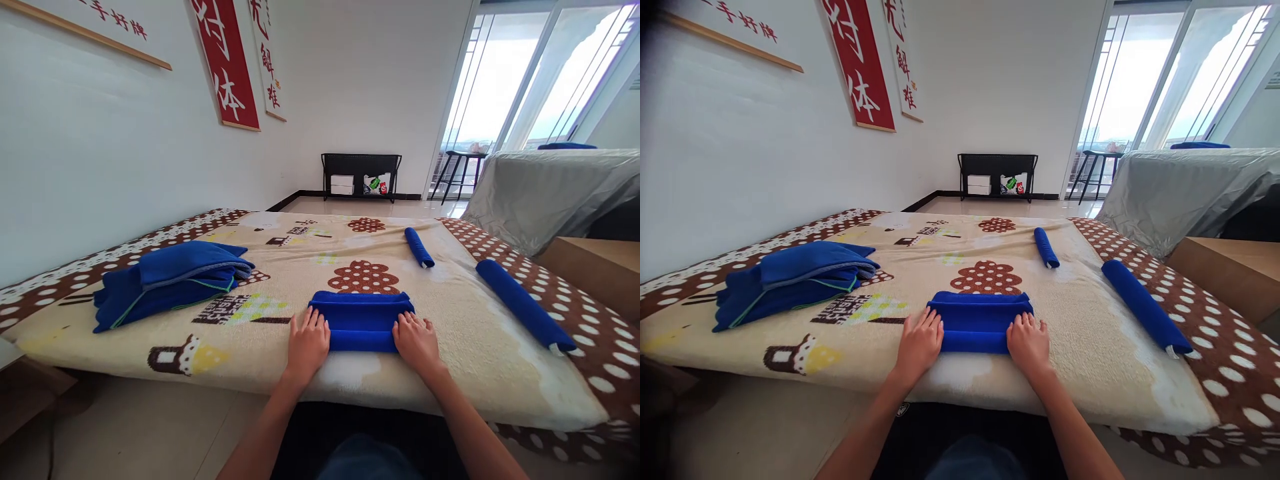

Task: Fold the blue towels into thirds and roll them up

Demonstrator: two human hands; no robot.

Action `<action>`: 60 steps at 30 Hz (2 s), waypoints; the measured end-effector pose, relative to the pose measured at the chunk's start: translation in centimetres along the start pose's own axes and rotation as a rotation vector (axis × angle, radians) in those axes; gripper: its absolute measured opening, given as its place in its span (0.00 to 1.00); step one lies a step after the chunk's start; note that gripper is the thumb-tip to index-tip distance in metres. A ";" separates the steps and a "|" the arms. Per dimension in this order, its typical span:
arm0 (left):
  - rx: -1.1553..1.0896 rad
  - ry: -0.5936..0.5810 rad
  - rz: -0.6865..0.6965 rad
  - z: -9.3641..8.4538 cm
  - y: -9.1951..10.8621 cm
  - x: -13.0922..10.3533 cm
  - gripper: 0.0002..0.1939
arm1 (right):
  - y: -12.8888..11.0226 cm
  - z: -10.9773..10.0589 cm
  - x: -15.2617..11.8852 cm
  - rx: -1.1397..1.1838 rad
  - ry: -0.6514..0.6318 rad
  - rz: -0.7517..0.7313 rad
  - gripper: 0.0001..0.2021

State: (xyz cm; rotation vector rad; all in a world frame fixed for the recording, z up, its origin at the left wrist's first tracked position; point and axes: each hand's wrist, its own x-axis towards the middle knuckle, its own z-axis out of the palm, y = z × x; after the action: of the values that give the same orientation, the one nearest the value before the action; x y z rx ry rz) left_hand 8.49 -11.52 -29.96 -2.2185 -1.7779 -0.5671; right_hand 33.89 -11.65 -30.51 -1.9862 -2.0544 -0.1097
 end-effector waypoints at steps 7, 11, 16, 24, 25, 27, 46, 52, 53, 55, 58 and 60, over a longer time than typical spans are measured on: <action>-0.196 -0.215 0.254 0.7 5.4 2.3 0.21 | -4.2 0.6 1.6 0.120 -0.122 -0.264 0.21; -0.157 -0.204 0.092 1.2 3.9 2.5 0.23 | -3.5 0.8 2.2 0.123 -0.115 -0.182 0.23; -0.101 -0.128 -0.060 1.5 -0.5 2.0 0.23 | -0.6 0.9 2.1 0.087 -0.073 -0.017 0.25; -0.103 0.060 0.023 0.2 -3.5 0.0 0.20 | 3.1 0.6 0.1 0.070 0.069 -0.065 0.21; -0.102 0.119 0.058 -0.3 -3.6 -0.7 0.19 | 3.6 0.5 -0.5 0.084 0.132 -0.129 0.20; -0.114 0.185 0.148 -1.2 -3.9 -2.3 0.17 | 4.9 0.3 -2.1 0.121 0.255 -0.260 0.18; -0.155 -0.022 0.152 -1.2 -2.8 -1.7 0.19 | 3.7 -0.3 -2.3 0.079 0.183 -0.265 0.13; -0.133 -0.121 0.196 -3.7 -2.6 -2.9 0.14 | 4.1 -1.5 -3.5 0.154 0.079 -0.317 0.11; -0.125 -0.143 0.200 -4.0 -2.5 -3.0 0.13 | 4.1 -1.6 -3.6 0.150 0.062 -0.319 0.11; -0.094 -0.167 0.189 -4.4 -2.3 -2.9 0.13 | 3.9 -1.8 -3.7 0.118 0.049 -0.306 0.12; -0.025 -0.119 0.127 -4.4 -1.5 -2.6 0.14 | 2.8 -2.2 -3.8 0.047 0.091 -0.266 0.11; -0.022 -0.066 0.114 -3.9 -0.4 -2.5 0.16 | 1.6 -2.3 -3.8 0.062 0.131 -0.279 0.13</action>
State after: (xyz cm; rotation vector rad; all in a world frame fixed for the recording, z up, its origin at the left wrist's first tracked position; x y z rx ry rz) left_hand 7.08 -15.25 -27.57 -2.3618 -1.6695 -0.4971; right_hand 35.86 -15.76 -29.48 -1.6021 -2.2076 -0.2241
